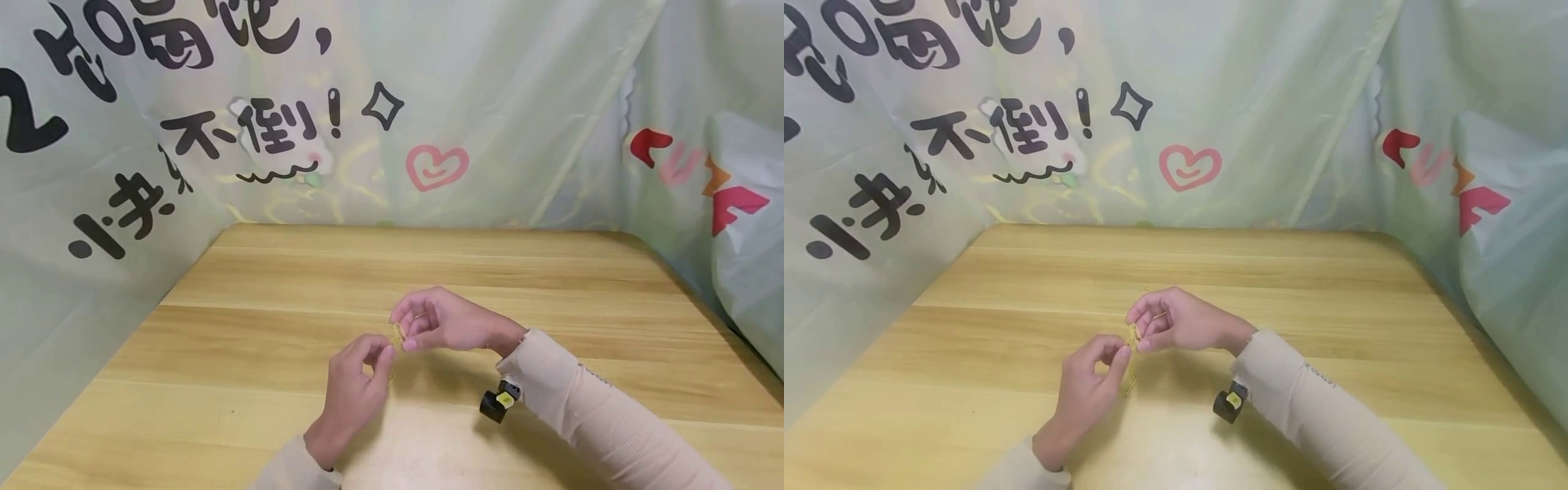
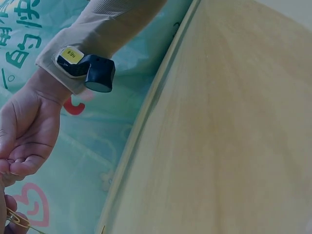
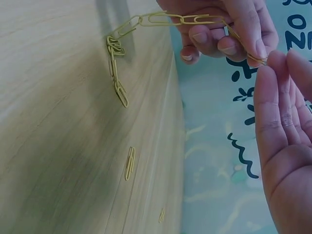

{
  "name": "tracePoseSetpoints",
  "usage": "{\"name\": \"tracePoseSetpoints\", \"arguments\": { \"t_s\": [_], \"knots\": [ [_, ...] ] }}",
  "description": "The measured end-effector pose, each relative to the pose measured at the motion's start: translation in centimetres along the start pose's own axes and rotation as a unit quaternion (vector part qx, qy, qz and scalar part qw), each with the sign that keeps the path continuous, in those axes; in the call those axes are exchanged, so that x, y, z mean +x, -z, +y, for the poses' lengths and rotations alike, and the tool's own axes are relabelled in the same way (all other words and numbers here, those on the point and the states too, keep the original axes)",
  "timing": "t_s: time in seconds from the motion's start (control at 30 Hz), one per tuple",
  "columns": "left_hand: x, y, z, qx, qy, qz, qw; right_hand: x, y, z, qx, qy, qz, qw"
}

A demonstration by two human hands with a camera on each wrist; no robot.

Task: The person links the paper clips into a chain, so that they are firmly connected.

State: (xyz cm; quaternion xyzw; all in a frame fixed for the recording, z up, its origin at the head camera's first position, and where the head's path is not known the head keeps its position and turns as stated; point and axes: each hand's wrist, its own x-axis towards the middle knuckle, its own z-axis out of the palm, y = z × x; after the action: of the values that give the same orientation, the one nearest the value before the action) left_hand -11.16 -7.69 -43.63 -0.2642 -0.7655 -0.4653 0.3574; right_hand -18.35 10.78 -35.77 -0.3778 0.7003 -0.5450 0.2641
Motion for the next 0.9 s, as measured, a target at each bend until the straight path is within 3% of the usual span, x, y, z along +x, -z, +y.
{"name": "tracePoseSetpoints", "arguments": {
  "t_s": [0.3, 0.43, 0.6, 0.9],
  "knots": [
    [0.0, 0.0, -0.1, 0.014, -0.003, 0.012, 0.9998, -0.1, -0.1, 0.0, -0.007, 0.012, -0.027, 1.000],
    [0.0, 0.0, -0.2, 0.014, -0.009, 0.012, 0.9998, -0.2, 0.1, -0.2, -0.039, 0.026, -0.025, 0.999],
    [0.0, 0.0, -0.1, 0.011, -0.007, 0.006, 0.9999, -0.2, 0.1, -0.6, -0.097, 0.031, 0.030, 0.994],
    [0.0, -0.1, 0.0, 0.006, 0.011, -0.005, 0.9999, 0.2, -0.9, -1.2, -0.127, 0.075, 0.150, 0.978]
  ]
}}
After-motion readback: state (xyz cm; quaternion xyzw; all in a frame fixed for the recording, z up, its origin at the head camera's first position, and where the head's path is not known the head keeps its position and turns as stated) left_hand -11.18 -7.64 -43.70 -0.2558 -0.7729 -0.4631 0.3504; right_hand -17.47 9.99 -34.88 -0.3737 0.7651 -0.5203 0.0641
